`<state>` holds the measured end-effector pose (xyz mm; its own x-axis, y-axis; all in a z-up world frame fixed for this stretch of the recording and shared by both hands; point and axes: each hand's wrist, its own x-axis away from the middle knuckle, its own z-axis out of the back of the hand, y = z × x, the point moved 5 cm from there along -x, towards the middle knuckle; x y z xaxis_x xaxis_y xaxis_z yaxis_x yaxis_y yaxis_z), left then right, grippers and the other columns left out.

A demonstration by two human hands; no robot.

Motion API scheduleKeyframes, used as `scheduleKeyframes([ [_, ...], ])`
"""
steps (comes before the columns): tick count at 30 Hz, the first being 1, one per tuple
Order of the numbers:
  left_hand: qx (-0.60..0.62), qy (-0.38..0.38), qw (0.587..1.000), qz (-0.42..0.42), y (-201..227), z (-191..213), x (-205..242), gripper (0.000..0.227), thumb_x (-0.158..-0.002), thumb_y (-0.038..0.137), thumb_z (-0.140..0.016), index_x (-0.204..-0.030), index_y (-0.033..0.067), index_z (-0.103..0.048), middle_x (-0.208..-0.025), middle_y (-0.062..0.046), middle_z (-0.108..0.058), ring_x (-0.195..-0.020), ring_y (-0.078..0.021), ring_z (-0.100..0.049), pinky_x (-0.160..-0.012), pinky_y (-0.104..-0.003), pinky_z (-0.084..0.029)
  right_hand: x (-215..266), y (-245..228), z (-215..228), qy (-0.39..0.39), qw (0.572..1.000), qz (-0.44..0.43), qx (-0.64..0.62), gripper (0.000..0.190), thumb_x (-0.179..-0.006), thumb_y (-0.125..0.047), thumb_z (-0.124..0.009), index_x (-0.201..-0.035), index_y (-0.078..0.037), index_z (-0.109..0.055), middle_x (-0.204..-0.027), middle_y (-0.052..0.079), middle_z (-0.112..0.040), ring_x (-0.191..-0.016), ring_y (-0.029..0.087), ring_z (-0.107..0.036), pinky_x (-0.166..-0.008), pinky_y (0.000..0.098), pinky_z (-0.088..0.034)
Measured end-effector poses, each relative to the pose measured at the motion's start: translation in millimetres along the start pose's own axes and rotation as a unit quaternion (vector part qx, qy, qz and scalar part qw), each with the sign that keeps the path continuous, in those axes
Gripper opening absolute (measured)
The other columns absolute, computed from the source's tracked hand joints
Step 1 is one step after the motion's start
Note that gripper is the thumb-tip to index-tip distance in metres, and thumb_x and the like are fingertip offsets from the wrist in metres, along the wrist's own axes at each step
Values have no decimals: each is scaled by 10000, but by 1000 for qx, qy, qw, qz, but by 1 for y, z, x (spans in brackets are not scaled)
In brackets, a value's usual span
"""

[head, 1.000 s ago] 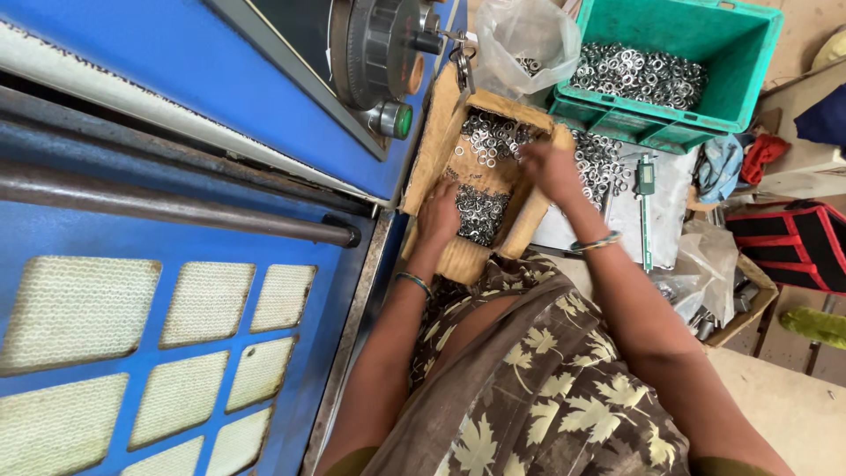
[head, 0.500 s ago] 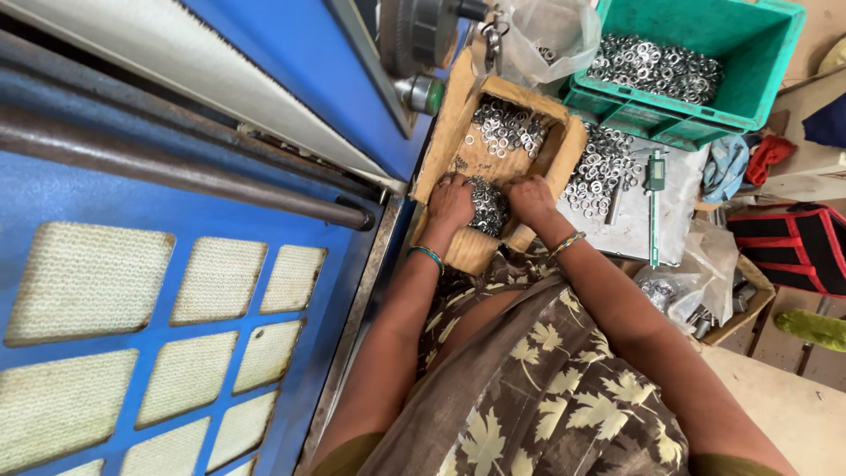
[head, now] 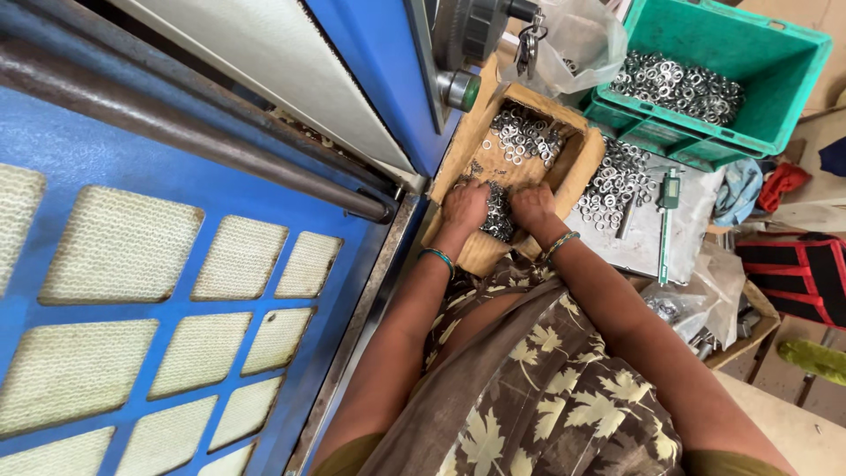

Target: The person sorts small metal washers by hand from a wooden tray into a green plastic bin. They open the machine door, place a washer inside the machine, then close the door and resume sorting washers from the tray.

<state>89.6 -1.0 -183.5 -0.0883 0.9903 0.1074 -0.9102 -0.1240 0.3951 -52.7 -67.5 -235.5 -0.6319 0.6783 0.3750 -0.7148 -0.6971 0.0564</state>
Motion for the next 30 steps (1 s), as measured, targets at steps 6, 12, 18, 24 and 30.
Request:
scheduleKeyframes([
  [6, 25, -37, 999, -31, 3, -8, -5, 232, -900, 116, -551, -963, 148, -772, -1152, -138, -690, -1022, -355, -688, -896, -483, -532, 3, 3, -5, 6, 1000, -2, 2, 221, -945, -232, -590, -1071, -164, -758, -1073, 76, -761, -1032, 215, -725, -954, 393, -472],
  [12, -6, -48, 997, -60, 6, -12, -12, 206, -902, 189, -585, -962, 155, -779, -1183, -155, -675, -1032, -357, -680, -898, -478, -528, 27, 5, 44, 68, 978, -12, -195, 377, -822, -284, -684, -1148, -96, -659, -970, 155, -740, -921, 335, -716, -828, 473, -536],
  [18, 2, -40, 995, -87, 5, -22, -14, 205, -897, 178, -583, -952, 165, -780, -1157, -164, -670, -978, -372, -690, -851, -485, -536, 30, 8, 59, 59, 963, -37, -259, 242, -954, -284, -623, -1131, -121, -656, -986, 179, -737, -939, 385, -709, -850, 500, -550],
  [24, -72, -2, 993, -93, -5, -47, -20, 204, -901, 124, -564, -935, 114, -764, -1062, -171, -705, -907, -328, -722, -786, -456, -568, 27, 5, 45, 0, 981, -17, -191, 167, -944, -311, -641, -1074, -238, -715, -1127, 45, -727, -1020, 270, -718, -868, 423, -573],
  [30, -88, 27, 993, -69, -9, -50, -23, 204, -916, 103, -561, -996, 86, -748, -1078, -160, -701, -917, -317, -718, -784, -439, -572, 30, -6, 40, -27, 991, 22, -129, 218, -905, -303, -651, -1106, -312, -737, -1135, 40, -704, -1071, 244, -694, -873, 399, -553],
])
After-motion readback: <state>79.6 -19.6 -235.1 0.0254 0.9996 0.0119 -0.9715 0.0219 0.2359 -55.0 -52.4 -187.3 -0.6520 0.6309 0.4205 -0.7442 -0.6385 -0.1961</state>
